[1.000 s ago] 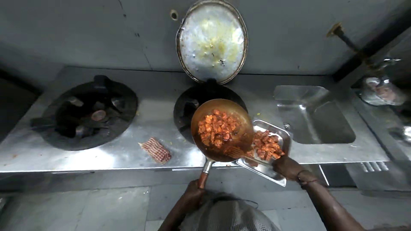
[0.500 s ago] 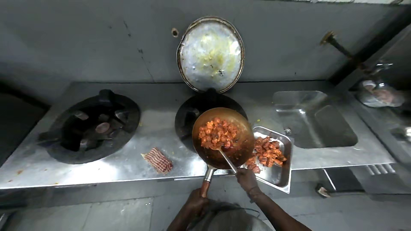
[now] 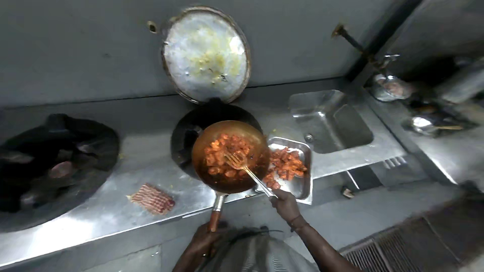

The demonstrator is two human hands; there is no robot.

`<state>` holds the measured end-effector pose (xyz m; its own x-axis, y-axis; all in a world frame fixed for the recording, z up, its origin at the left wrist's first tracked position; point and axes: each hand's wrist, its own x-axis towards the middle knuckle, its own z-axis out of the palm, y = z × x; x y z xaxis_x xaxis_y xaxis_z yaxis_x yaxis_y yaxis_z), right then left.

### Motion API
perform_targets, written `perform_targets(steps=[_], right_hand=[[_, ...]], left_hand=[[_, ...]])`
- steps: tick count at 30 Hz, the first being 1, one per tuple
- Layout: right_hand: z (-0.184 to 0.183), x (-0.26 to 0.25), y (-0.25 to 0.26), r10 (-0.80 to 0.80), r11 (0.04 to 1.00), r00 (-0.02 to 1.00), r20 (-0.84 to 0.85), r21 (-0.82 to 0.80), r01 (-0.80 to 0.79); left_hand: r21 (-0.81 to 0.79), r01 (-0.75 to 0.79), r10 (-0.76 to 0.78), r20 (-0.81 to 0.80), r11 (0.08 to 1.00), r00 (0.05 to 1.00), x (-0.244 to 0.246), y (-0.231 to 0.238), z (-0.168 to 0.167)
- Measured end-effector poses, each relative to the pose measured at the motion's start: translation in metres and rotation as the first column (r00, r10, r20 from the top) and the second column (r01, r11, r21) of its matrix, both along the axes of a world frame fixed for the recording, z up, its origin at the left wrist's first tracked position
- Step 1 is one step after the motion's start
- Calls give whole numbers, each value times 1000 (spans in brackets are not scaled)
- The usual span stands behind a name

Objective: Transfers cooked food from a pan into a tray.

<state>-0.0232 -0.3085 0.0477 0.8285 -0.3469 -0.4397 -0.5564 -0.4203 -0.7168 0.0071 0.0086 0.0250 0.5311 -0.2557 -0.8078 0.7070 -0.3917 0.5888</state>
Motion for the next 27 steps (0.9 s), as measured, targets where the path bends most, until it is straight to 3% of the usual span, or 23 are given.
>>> perform_targets(steps=[3, 7, 10, 14, 16, 19, 23, 27], right_hand=[[22, -22, -21, -69, 997, 997, -25, -43, 68], [48, -68, -57, -161, 950, 987, 1, -271, 156], [49, -94, -78, -214, 827, 976, -30, -537, 165], [34, -100, -85, -205, 662, 958, -202, -749, -17], [31, -101, -88, -210, 630, 948, -240, -774, -57], [39, -102, -92, -215, 616, 962, -167, -788, 1], [55, -91, -100, -219, 687, 924, -312, -722, -82], [70, -66, -101, -148, 738, 983, -106, -674, 39]], left_hand=[[6, -9, 9, 3, 1000, 1000, 0, -3, 0], [1, -16, 16, -10, 1000, 1000, 0, -1, -3], [-10, -35, 34, -17, 999, 999, -1, -2, -2], [18, -20, 21, -24, 1000, 999, 1, -2, 0], [28, -11, 11, -21, 1000, 1000, 2, -1, 0], [23, -13, 13, -22, 1000, 1000, 4, -1, 1], [1, -19, 19, -32, 1000, 999, 4, -3, 0], [0, -8, 8, -15, 1000, 1000, 2, -2, -4]])
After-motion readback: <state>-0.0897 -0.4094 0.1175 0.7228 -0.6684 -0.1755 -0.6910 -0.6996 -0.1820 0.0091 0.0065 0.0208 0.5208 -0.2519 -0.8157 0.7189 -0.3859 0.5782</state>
